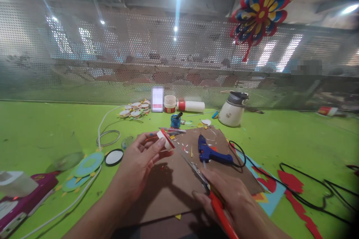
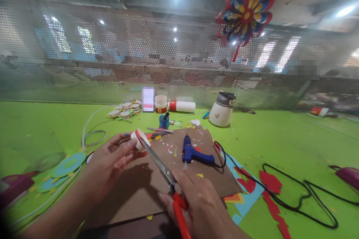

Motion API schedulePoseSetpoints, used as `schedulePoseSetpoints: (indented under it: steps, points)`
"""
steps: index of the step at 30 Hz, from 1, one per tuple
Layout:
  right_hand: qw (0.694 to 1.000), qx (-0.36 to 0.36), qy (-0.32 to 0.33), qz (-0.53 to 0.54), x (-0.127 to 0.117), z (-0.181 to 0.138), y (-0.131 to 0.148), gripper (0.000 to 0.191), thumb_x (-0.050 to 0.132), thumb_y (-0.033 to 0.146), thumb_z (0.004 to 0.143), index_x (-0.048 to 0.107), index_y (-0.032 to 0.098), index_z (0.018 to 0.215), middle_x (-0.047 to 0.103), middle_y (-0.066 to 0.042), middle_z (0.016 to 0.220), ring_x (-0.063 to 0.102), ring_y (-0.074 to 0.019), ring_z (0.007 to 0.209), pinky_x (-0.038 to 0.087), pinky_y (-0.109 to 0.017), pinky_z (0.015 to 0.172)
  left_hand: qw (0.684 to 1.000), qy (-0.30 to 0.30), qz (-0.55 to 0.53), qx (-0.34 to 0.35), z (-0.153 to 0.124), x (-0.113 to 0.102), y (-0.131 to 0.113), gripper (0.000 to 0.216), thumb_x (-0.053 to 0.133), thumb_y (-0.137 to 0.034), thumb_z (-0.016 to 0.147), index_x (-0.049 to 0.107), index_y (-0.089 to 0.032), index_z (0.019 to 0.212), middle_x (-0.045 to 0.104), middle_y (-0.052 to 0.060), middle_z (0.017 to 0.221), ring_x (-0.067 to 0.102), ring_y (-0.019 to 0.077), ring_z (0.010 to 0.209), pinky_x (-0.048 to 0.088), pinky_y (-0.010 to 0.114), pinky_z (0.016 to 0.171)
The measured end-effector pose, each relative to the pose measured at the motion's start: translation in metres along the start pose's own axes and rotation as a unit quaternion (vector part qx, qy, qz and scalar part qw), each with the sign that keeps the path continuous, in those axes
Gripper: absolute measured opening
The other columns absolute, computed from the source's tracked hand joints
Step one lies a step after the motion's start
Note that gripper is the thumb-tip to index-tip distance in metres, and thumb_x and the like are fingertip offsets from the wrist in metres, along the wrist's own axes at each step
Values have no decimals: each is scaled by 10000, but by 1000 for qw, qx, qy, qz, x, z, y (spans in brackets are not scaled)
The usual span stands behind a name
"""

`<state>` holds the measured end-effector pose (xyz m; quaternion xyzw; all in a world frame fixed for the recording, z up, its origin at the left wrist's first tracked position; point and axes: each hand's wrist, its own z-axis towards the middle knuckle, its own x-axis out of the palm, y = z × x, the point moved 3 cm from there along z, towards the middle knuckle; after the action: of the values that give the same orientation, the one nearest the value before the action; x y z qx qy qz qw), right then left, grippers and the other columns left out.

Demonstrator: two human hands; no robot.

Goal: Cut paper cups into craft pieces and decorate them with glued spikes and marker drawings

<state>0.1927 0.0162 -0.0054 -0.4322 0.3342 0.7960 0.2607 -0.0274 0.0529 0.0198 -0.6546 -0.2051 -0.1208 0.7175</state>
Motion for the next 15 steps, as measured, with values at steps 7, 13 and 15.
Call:
schedulePoseSetpoints:
  steps: [7, 13, 15]
  points:
    - [1000, 5, 0, 13, -2, 1, 7, 235, 540, 293, 962, 632, 203, 1159, 738, -58, 902, 702, -210, 762, 562, -309, 675, 1000, 4, 3, 4, 0, 1, 0, 327, 868, -321, 711, 693, -149, 926, 745, 75, 971, 710, 195, 848, 619, 346, 769]
    - [1000, 11, 2, 3, -1, 0, 1, 218, 559, 346, 956, 643, 218, 1111, 738, -64, 919, 710, -225, 803, 564, -324, 694, 1000, -15, 3, 0, 1, 1, 0, 361, 892, -319, 669, 687, -143, 908, 742, 65, 959, 712, 197, 838, 624, 340, 750]
    - [1000, 13, 5, 9, -2, 2, 1, 244, 563, 359, 953, 644, 213, 1132, 734, -65, 913, 704, -219, 796, 563, -317, 698, 1000, -11, 1, 4, 2, 0, 0, 354, 889, -311, 675, 688, -149, 917, 742, 57, 951, 713, 195, 835, 624, 340, 752]
